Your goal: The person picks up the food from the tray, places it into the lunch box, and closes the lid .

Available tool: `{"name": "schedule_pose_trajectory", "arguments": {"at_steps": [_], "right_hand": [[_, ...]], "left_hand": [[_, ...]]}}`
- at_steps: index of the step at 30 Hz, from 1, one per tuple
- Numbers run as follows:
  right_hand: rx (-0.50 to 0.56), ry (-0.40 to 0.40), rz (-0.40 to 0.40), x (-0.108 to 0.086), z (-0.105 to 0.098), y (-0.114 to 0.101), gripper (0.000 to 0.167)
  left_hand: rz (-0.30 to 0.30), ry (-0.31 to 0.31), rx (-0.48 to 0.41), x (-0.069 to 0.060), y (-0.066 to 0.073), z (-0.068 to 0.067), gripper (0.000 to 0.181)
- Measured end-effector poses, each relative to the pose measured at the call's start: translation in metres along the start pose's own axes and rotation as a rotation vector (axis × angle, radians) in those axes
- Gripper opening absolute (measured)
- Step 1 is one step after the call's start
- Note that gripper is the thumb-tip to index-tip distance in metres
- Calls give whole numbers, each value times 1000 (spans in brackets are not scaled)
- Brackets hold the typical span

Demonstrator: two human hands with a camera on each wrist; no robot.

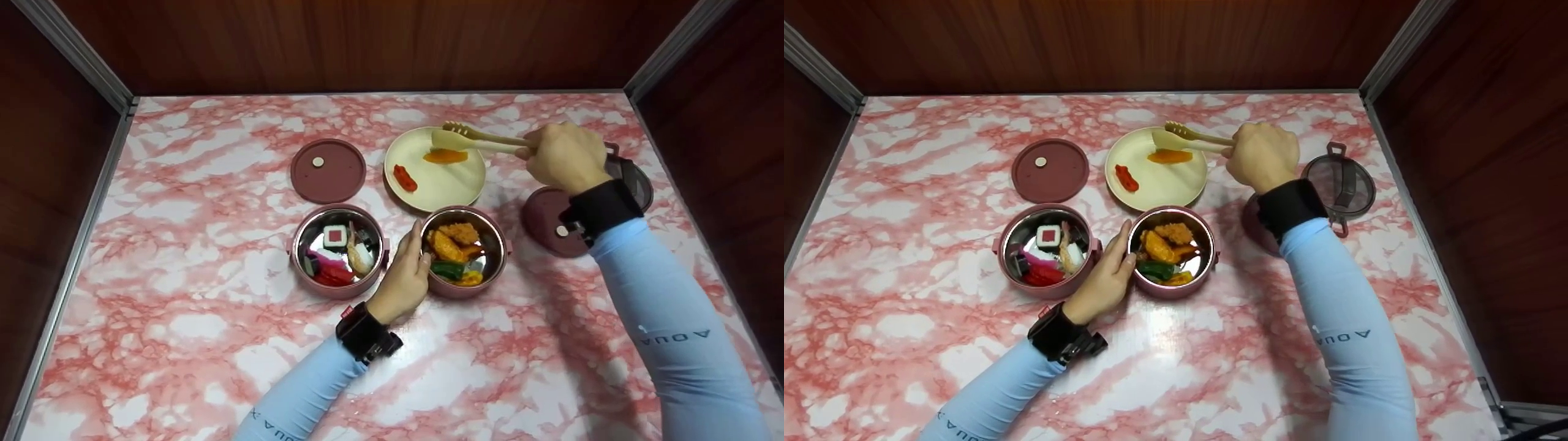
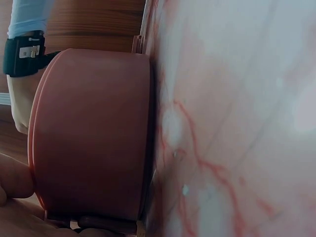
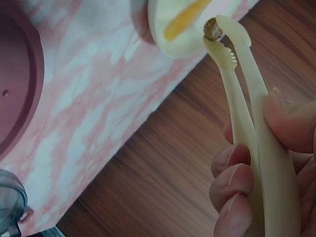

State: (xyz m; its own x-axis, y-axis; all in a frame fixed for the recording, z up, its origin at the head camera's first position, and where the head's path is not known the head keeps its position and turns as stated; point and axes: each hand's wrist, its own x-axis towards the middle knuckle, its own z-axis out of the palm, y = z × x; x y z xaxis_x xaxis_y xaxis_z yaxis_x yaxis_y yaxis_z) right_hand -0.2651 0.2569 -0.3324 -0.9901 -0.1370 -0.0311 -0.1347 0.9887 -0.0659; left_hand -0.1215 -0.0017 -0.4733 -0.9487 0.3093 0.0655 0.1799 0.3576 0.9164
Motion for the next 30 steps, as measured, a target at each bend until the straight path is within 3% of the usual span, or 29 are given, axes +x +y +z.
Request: {"name": "schedule_pose_trajectory", "arguments": {"at_steps": [7,11,18,24,30], "right_hand": [[-1,26,-15,-20,-24,10,32],[-19,37,-47,-43,-41,18,38],[-126,62,-158,-86,-75,31,28],[-215,-86,-223,-110,-97,25,22],[-255,-206,-237,-123,-94,15,11]], "left_hand": [[-5,-2,-2,0,-1,0,63],[-16,-10,-9,0,-1,0,63],[-11,-4,-9,0,2,-1,62],[-9,-3,-4,-1,2,-1,62],[-11,-13,-3,-1,3,0,63]]}}
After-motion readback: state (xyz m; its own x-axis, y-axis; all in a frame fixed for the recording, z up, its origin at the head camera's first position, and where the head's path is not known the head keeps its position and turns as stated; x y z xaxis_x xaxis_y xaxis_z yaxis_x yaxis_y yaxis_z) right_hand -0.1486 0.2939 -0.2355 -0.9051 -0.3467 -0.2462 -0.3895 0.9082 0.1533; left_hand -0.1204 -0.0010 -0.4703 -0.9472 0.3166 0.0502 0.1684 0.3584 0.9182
